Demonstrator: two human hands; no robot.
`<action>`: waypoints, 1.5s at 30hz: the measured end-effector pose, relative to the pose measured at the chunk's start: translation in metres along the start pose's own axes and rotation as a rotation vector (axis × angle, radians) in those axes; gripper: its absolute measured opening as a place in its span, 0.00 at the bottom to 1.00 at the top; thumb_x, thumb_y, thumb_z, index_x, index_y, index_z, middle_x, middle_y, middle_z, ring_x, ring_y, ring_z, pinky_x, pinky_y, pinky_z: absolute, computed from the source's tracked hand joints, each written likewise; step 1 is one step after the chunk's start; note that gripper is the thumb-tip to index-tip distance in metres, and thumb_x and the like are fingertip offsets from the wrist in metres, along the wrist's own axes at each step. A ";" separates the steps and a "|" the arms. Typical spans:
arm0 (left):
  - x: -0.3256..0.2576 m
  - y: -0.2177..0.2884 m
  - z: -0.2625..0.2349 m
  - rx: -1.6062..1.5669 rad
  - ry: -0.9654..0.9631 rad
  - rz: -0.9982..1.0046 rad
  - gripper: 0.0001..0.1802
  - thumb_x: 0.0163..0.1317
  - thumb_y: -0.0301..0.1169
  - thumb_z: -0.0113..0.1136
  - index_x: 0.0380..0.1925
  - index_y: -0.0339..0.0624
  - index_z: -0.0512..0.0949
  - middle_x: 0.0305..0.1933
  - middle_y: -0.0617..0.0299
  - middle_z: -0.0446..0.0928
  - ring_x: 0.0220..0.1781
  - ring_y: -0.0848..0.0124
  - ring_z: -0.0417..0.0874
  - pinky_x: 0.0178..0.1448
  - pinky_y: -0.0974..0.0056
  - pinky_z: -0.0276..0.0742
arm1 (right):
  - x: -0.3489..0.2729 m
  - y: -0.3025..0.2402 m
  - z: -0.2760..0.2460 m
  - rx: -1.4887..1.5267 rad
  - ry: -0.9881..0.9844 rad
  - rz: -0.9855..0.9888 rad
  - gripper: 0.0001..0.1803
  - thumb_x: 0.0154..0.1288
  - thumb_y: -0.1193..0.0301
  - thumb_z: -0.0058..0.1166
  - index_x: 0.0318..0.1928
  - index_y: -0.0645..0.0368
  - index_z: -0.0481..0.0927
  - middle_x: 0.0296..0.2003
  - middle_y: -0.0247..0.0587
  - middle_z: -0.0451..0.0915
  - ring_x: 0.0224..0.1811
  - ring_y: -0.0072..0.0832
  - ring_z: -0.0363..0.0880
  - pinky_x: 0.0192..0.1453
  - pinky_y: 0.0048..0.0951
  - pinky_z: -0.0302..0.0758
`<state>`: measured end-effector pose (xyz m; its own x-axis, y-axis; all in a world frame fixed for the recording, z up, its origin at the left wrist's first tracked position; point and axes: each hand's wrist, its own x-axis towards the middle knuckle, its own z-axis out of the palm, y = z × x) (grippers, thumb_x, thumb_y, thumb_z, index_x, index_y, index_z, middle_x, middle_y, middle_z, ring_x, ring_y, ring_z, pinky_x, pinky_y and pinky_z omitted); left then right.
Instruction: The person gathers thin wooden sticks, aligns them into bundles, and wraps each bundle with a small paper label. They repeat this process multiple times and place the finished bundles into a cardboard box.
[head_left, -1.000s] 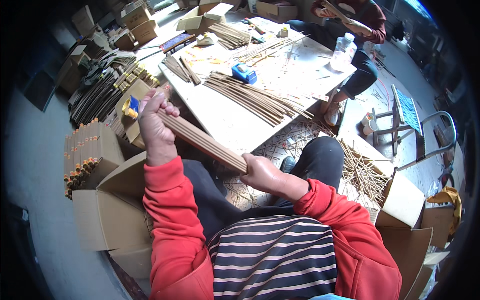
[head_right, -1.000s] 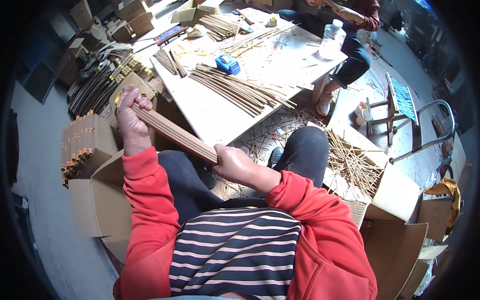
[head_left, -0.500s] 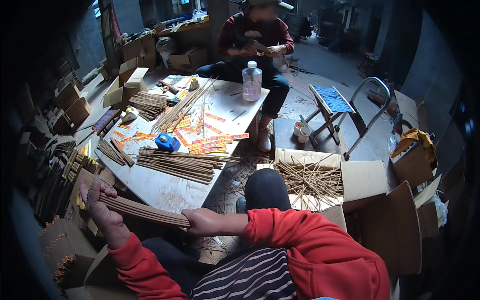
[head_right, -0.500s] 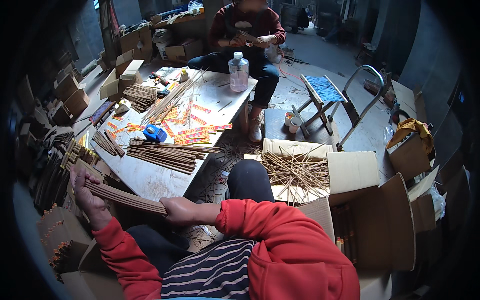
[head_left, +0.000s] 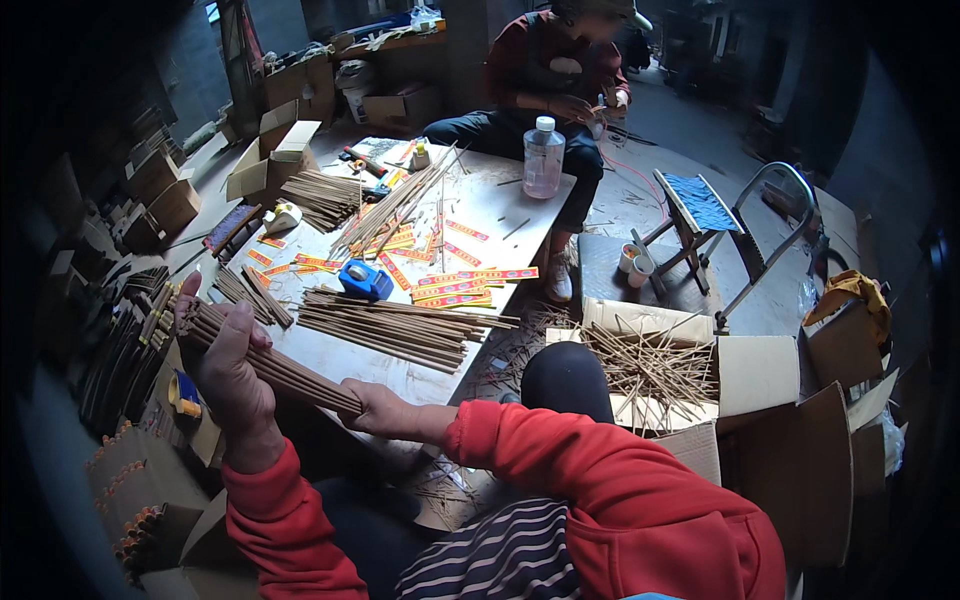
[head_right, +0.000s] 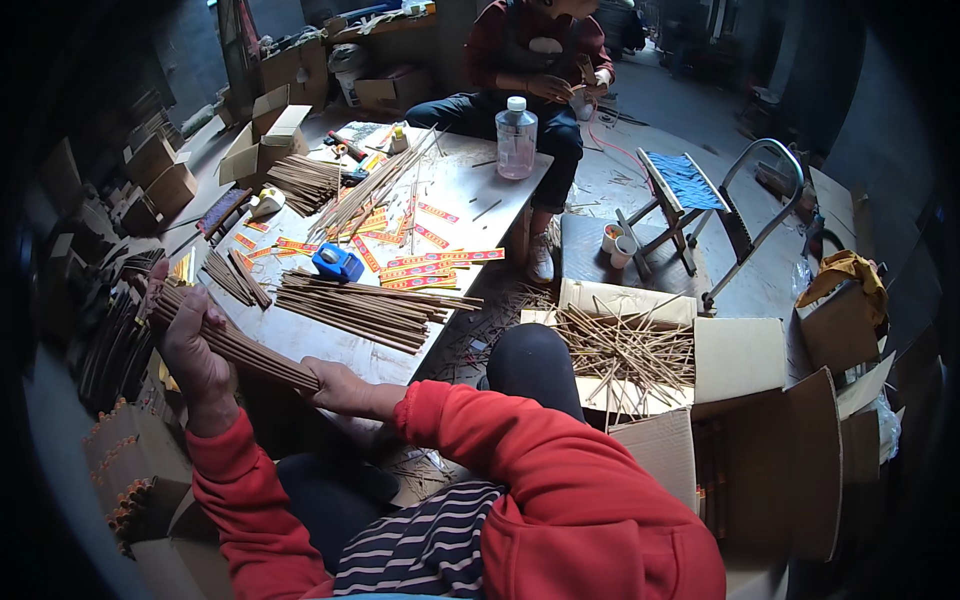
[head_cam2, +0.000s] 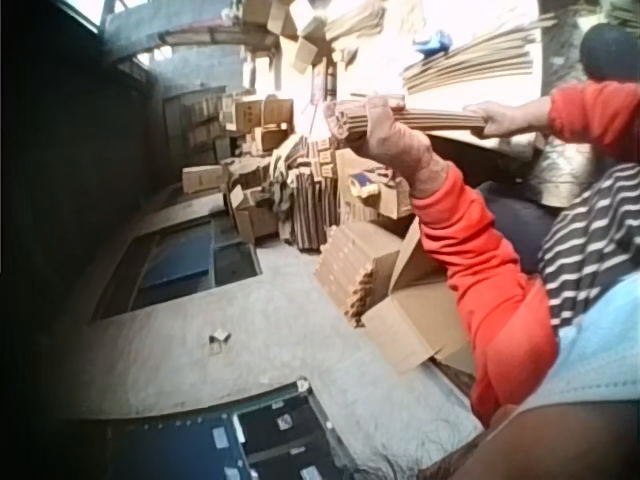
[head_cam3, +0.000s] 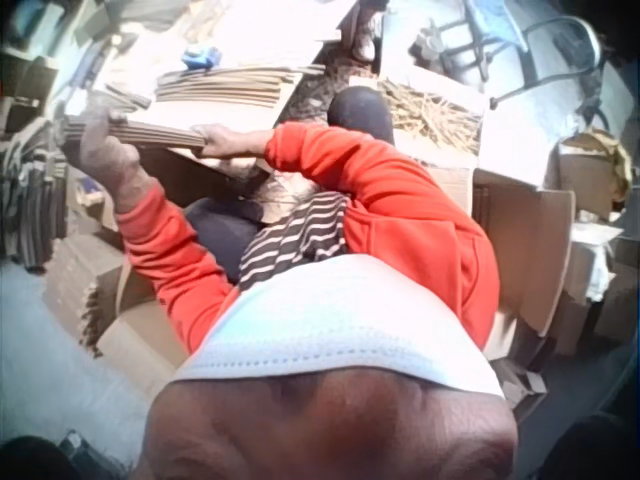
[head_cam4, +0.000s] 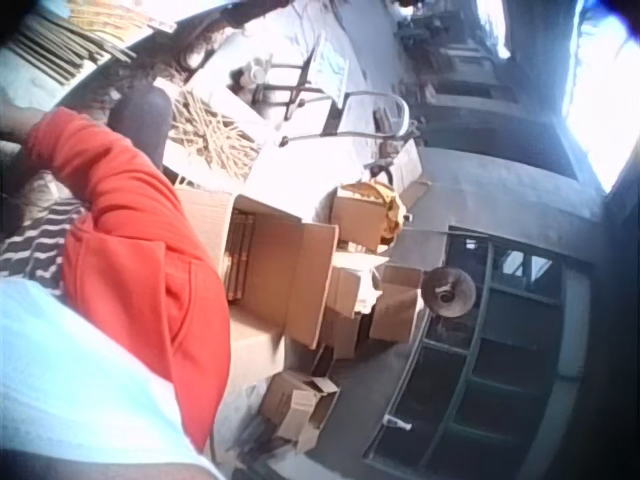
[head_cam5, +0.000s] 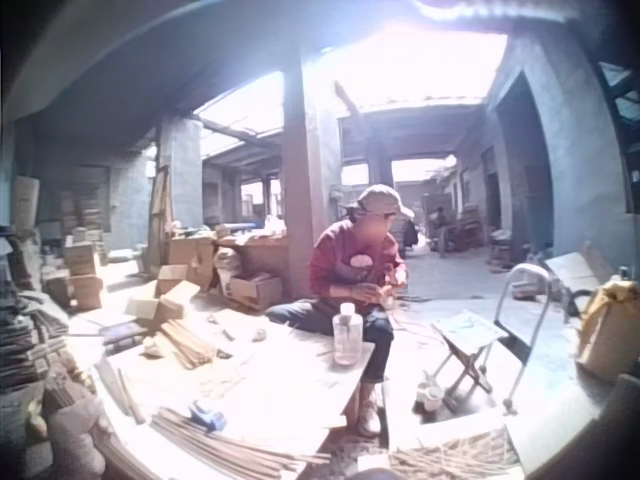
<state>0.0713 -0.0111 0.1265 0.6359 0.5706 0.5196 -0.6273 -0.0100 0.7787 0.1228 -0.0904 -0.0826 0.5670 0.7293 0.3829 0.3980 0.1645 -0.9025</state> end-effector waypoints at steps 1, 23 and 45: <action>0.003 0.002 0.001 0.025 -0.007 -0.002 0.30 0.53 0.20 0.56 0.57 0.36 0.59 0.22 0.66 0.68 0.19 0.80 0.69 0.23 0.74 0.69 | 0.002 0.001 0.001 0.003 -0.004 -0.005 0.13 0.54 0.71 0.55 0.39 0.58 0.68 0.32 0.52 0.75 0.37 0.46 0.76 0.41 0.35 0.72; 0.002 -0.018 0.013 0.079 0.081 -0.042 0.07 0.53 0.21 0.54 0.23 0.42 0.66 0.16 0.65 0.65 0.15 0.76 0.67 0.24 0.71 0.66 | 0.021 0.000 -0.013 -0.031 0.097 0.005 0.09 0.53 0.72 0.54 0.35 0.58 0.69 0.28 0.51 0.74 0.31 0.46 0.75 0.36 0.34 0.72; 0.008 -0.006 0.001 -0.128 -0.042 -0.182 0.07 0.51 0.20 0.54 0.23 0.42 0.66 0.15 0.65 0.64 0.17 0.77 0.67 0.26 0.72 0.67 | 0.008 -0.029 -0.023 -0.079 0.031 0.072 0.13 0.51 0.69 0.55 0.37 0.58 0.71 0.29 0.53 0.76 0.35 0.47 0.77 0.38 0.36 0.73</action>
<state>0.0807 -0.0071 0.1267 0.7603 0.5191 0.3905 -0.5504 0.1957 0.8116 0.1327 -0.1047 -0.0490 0.6175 0.7165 0.3245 0.4106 0.0582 -0.9099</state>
